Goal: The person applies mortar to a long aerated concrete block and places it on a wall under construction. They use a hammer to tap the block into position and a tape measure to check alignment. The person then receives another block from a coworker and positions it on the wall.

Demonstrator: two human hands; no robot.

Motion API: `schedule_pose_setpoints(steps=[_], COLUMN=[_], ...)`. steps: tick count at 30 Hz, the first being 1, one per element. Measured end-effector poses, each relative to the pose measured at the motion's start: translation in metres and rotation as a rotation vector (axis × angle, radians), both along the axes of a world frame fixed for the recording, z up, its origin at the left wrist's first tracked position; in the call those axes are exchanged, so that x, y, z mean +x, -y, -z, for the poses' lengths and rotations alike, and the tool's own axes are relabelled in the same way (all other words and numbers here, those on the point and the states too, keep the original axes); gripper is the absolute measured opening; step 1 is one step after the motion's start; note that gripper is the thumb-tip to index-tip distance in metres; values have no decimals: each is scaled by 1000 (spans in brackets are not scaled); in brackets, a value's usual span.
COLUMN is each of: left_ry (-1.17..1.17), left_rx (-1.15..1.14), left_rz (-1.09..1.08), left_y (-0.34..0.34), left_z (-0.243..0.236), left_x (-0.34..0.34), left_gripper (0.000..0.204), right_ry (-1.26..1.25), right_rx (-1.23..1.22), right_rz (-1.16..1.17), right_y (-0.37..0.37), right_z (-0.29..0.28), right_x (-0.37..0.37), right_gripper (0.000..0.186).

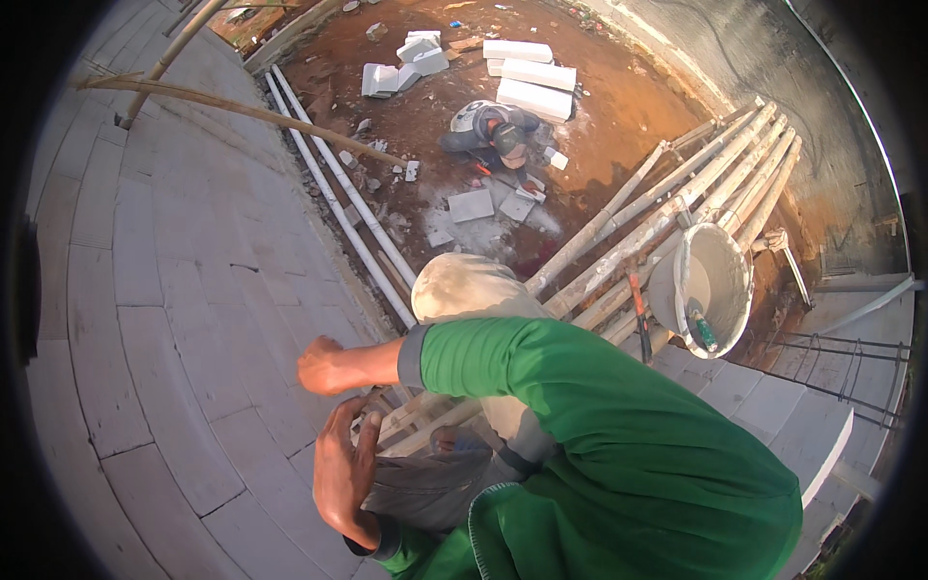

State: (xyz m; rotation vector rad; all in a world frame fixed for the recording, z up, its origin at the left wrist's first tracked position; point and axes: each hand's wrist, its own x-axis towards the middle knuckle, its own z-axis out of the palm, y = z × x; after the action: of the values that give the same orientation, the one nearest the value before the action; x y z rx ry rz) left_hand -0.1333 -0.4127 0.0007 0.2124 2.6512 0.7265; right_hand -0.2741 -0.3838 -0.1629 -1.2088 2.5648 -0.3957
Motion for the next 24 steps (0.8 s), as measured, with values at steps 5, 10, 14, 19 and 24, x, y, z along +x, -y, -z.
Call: schedule_pose_setpoints(steps=[5, 10, 14, 19, 24], left_ry=[-1, -4, -11, -62, -8], left_rx=[-1, -4, -22, -24, -19], left_rz=[-5, -9, 13, 54, 10], left_y=[-4, -8, -7, -4, -5], left_z=[-3, -6, -5, -2, -4], left_x=[2, 4, 5, 5, 6], left_gripper=[32, 31, 33, 33, 33], right_ry=[14, -2, 0, -1, -59], right_rx=[-28, 0, -2, 10, -8], right_rz=[-8, -13, -9, -11, 8], right_y=[-5, -2, 0, 0, 6], right_z=[-6, -7, -6, -6, 3], right_x=[2, 1, 1, 0, 2], right_gripper=[18, 19, 20, 20, 21])
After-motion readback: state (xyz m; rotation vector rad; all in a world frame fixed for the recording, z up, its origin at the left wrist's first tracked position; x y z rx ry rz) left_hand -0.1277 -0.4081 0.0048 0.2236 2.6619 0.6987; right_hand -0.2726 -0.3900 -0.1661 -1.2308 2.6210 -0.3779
